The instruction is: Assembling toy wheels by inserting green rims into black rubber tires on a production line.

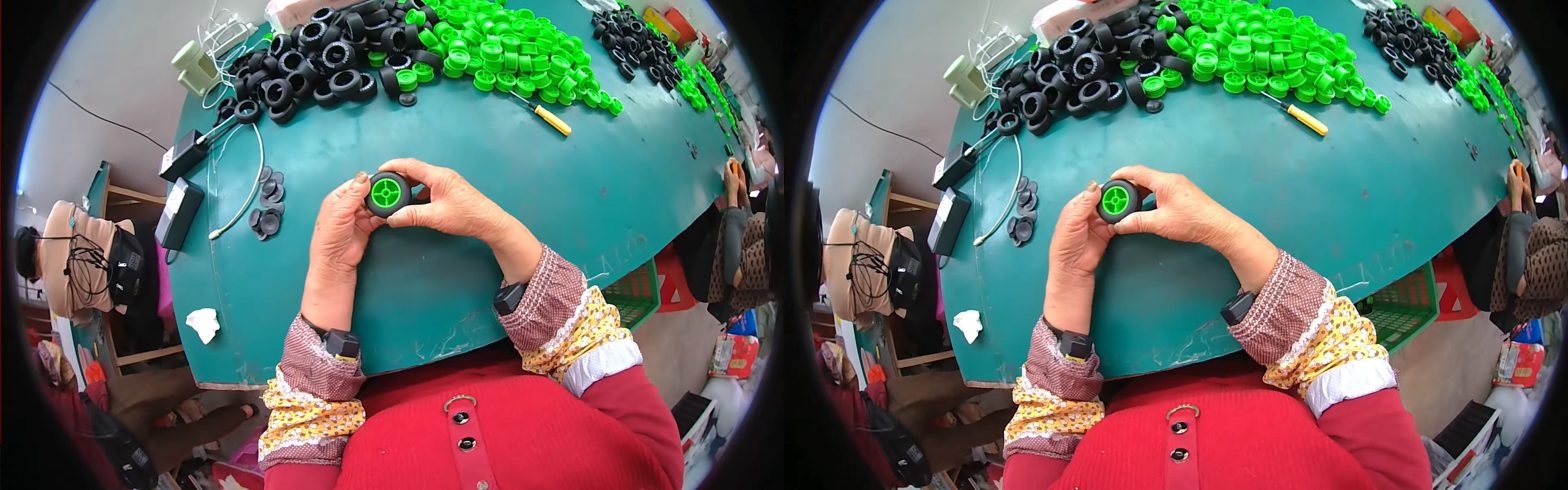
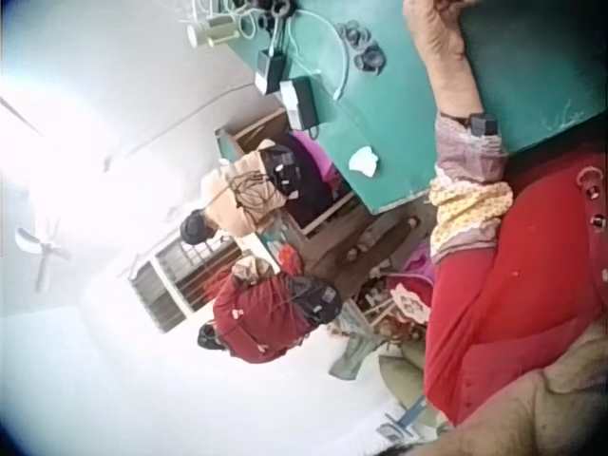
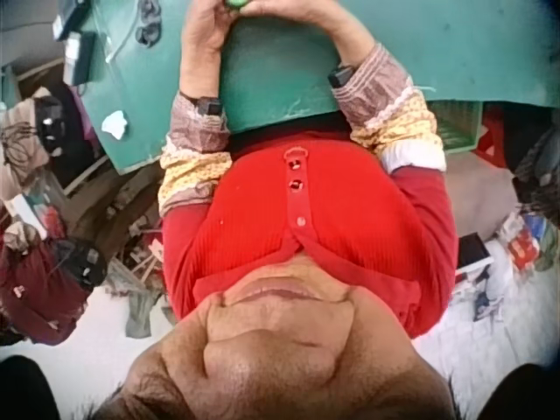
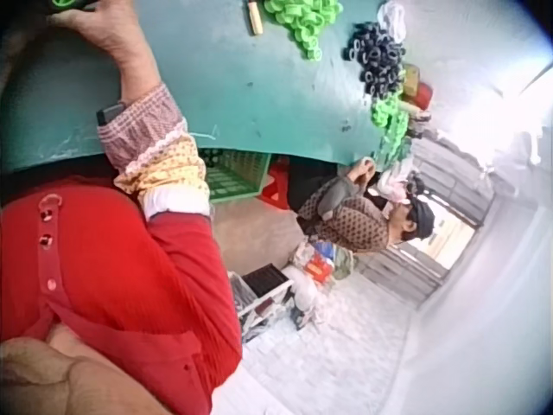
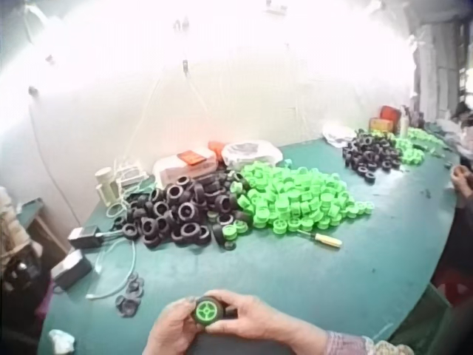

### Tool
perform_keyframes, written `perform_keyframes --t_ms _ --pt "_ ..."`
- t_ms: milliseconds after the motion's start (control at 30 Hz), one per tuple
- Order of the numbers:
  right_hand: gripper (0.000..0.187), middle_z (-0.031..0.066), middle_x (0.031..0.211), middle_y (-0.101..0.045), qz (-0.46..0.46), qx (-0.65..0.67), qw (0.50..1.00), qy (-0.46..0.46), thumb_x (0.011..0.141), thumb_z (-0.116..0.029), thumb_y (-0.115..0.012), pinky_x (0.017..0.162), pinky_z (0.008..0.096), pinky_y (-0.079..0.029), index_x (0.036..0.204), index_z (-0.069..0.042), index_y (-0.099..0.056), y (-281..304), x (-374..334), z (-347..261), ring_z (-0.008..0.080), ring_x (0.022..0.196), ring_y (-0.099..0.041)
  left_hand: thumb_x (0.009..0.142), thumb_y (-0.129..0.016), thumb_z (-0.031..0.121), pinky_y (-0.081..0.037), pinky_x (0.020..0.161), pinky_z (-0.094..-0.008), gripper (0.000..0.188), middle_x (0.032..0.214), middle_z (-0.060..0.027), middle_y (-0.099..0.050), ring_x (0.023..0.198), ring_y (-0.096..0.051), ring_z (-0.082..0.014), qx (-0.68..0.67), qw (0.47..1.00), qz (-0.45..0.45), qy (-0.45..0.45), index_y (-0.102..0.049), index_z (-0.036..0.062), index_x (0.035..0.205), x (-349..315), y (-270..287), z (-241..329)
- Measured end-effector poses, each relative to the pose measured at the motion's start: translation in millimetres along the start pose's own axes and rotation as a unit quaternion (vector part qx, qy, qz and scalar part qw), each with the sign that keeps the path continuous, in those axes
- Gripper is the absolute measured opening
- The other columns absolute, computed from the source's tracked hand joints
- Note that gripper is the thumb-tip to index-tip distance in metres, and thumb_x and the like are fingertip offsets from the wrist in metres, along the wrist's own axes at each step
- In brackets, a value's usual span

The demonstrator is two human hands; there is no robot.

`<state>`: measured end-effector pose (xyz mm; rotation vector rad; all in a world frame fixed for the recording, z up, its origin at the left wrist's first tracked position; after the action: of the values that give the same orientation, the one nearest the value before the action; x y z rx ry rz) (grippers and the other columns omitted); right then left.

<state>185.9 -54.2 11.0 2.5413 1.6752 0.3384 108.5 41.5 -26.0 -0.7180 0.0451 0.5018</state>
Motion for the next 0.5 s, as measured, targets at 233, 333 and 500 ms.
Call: perform_keyframes --t_ms 233,333,500 --pt "0.061 0.0096 0.099 -0.057 0.061 -0.040 0.997 0.008 0.067 -0.015 -0.074 0.077 0.0300 -0.047 0.120 -0.006 -0.044 -2 -2 3 0.0175 0.087 -0.057 0.087 -0.052 0.022 -0.051 0.065 -0.0254 0.022 0.085 -0.0066 -0.061 0.073 -0.060 -0.0132 0.017 1.000 -0.012 -0.006 -0.055 0.0005 0.093 5 6 -5" --pt "0.061 0.0106 0.100 -0.057 0.059 -0.105 0.993 0.012 0.066 -0.016 -0.075 0.077 0.0300 -0.047 0.118 -0.006 -0.045 -5 -3 0 0.0178 0.089 -0.057 0.086 -0.054 0.023 -0.051 0.066 -0.0251 0.025 0.086 -0.0072 -0.061 0.074 -0.060 -0.0136 0.023 0.999 -0.023 0.003 -0.055 -0.0002 0.095 2 2 -8" --pt "0.056 0.0068 0.103 -0.054 0.038 -0.038 0.998 0.028 0.065 -0.011 -0.074 0.076 0.0275 -0.046 0.115 -0.007 -0.048 -7 -6 -4 0.0161 0.091 -0.054 0.080 -0.062 0.024 -0.051 0.067 -0.0251 0.034 0.088 -0.0089 -0.060 0.075 -0.060 -0.0142 0.048 0.996 -0.070 0.023 -0.053 -0.0027 0.100 -5 -18 -8"
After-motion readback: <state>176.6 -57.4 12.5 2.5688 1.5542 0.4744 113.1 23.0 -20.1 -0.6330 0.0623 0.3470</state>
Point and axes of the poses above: each hand's wrist, its own x-axis towards the middle knuckle, its own y-axis out of the back of the hand, z = x × y, the point moved 7 cm from there along x, towards the middle knuckle
